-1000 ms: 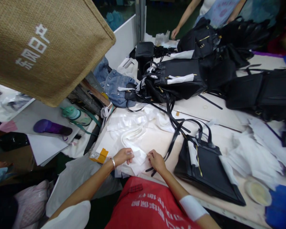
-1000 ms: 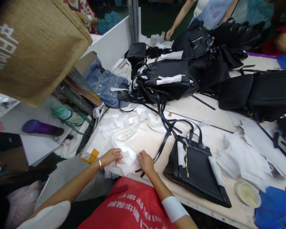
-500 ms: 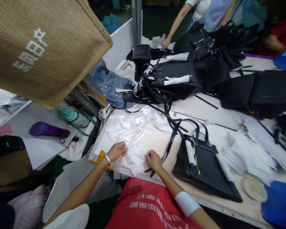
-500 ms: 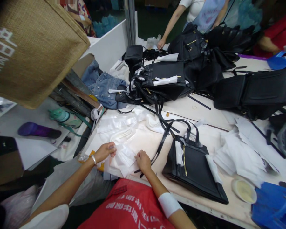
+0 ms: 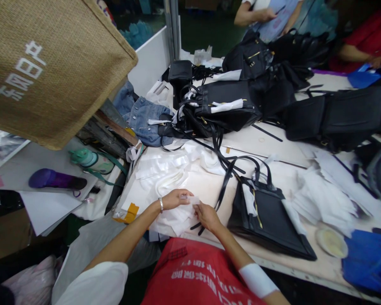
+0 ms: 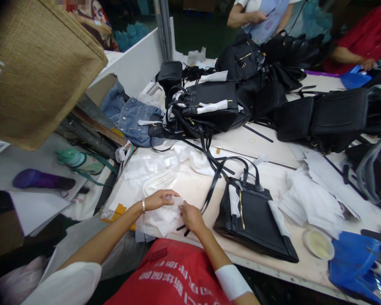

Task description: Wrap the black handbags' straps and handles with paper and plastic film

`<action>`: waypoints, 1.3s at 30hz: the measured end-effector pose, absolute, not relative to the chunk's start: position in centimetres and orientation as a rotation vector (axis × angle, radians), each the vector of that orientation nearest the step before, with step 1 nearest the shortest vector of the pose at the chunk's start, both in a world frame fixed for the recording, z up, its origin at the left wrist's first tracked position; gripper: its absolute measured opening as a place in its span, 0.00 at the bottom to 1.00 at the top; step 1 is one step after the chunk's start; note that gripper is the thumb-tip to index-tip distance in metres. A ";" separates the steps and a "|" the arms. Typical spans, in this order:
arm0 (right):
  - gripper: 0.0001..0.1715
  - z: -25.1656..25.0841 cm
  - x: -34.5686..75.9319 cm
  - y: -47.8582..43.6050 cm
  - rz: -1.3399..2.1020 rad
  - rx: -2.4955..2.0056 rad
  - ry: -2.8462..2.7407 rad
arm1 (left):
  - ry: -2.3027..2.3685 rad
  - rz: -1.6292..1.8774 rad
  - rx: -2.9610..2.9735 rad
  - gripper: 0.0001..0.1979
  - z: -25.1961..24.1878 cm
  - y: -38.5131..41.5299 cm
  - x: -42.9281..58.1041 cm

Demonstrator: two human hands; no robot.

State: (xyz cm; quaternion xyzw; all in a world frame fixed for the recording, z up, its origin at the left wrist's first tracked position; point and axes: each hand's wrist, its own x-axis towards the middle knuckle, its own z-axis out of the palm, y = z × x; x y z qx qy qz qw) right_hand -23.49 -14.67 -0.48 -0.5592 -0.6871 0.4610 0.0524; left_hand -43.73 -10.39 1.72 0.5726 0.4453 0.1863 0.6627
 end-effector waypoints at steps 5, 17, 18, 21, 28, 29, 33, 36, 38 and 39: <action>0.07 -0.9 -23.3 -14.4 1.420 -1.709 -1.890 | 1.036 0.308 1.263 0.11 -0.3 -10.7 -43.3; 0.13 -1.7 -24.0 -15.2 1.644 -1.673 -1.450 | 0.950 0.320 1.109 0.16 -0.7 -11.8 -44.1; 0.14 -1.5 -23.8 -15.0 1.645 -1.669 -1.451 | 0.936 0.321 1.093 0.16 -0.6 -11.9 -44.1; 0.16 -1.2 -23.6 -14.6 1.663 -1.656 -1.466 | 0.904 0.329 1.054 0.16 -0.3 -12.2 -43.7; 0.16 -1.0 -23.4 -14.2 1.715 -1.663 -1.517 | 0.838 0.358 0.805 0.17 0.2 -12.7 -43.2; 0.16 -1.0 -23.4 -14.1 1.716 -1.670 -1.523 | 0.852 0.359 0.797 0.17 0.2 -12.7 -43.3; 0.16 -1.0 -23.3 -14.0 1.712 -1.716 -1.536 | 0.865 0.369 0.804 0.17 0.0 -12.6 -43.8; 0.18 -1.0 -23.3 -14.0 1.717 -1.748 -1.541 | 0.843 0.349 0.819 0.17 0.0 -12.5 -44.1; 0.19 -1.0 -23.2 -14.1 1.718 -1.770 -1.540 | 0.825 0.338 0.814 0.17 0.0 -12.4 -44.1; 0.20 -1.0 -23.0 -14.2 1.712 -1.786 -1.536 | 0.820 0.339 0.808 0.16 0.0 -12.3 -44.2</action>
